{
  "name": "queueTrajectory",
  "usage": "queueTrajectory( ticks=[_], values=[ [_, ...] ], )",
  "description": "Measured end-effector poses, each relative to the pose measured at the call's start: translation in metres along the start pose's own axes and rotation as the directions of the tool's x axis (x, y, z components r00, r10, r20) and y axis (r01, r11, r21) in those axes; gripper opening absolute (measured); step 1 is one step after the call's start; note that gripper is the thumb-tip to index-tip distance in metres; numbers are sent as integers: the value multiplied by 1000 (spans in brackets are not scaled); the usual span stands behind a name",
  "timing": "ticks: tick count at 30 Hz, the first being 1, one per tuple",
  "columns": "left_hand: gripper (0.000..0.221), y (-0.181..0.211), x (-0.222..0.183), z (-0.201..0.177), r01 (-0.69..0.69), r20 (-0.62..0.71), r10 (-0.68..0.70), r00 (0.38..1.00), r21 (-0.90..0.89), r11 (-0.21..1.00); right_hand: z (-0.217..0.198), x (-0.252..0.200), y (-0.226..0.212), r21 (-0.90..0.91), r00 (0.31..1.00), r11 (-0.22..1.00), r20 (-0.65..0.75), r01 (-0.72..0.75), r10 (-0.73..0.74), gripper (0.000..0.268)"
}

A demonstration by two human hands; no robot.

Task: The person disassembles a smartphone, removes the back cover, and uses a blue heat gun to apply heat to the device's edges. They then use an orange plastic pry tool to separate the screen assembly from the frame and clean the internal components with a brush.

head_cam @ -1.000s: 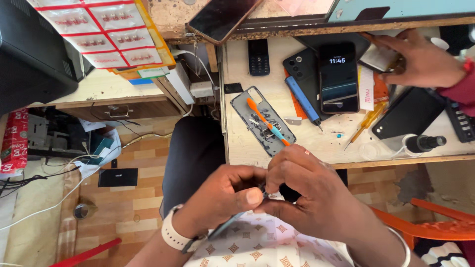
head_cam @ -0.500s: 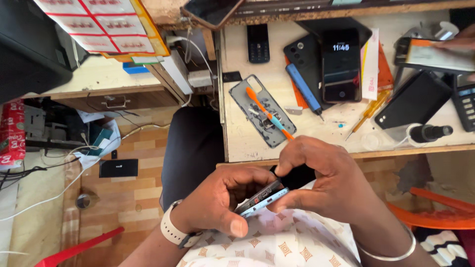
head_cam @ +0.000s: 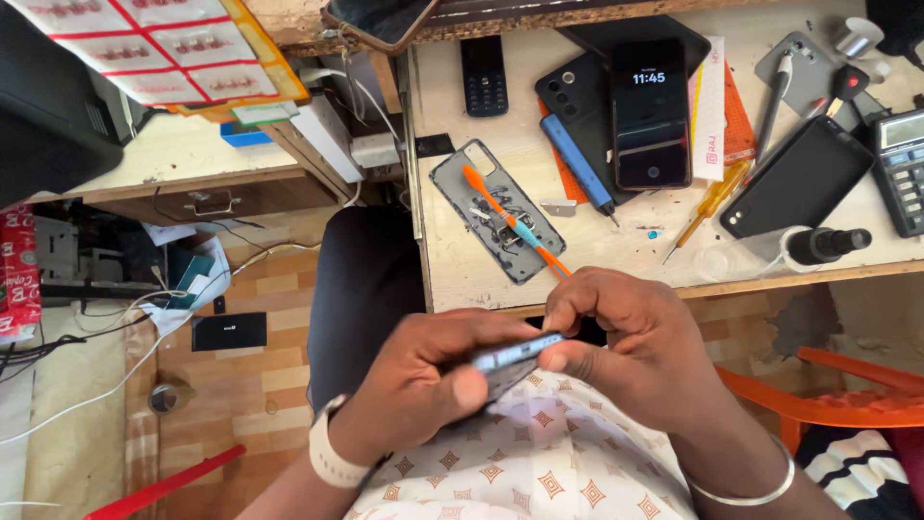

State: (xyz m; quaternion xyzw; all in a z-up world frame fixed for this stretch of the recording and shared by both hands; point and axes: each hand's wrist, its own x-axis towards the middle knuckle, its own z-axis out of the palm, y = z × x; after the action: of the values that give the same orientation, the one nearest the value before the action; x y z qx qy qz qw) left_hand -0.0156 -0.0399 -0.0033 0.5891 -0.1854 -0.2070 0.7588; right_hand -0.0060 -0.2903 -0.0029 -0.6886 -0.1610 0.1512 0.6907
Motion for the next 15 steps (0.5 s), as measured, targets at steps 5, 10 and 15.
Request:
queueTrajectory(
  ticks=[5, 10, 15],
  values=[
    [37, -6, -9, 14, 154, -444, 18, 896, 349, 925, 0, 1, 15, 245, 969, 948, -82, -205, 231, 22],
    [31, -3, -5, 19, -54, -370, 267, 890, 496, 867, 11, 5, 17, 299, 957, 932, -136, -205, 254, 24],
    [33, -2, -4, 23, -41, -395, 272, 878, 504, 863, 16, 2, 23, 350, 980, 930, -116, -112, 162, 21]
  ],
)
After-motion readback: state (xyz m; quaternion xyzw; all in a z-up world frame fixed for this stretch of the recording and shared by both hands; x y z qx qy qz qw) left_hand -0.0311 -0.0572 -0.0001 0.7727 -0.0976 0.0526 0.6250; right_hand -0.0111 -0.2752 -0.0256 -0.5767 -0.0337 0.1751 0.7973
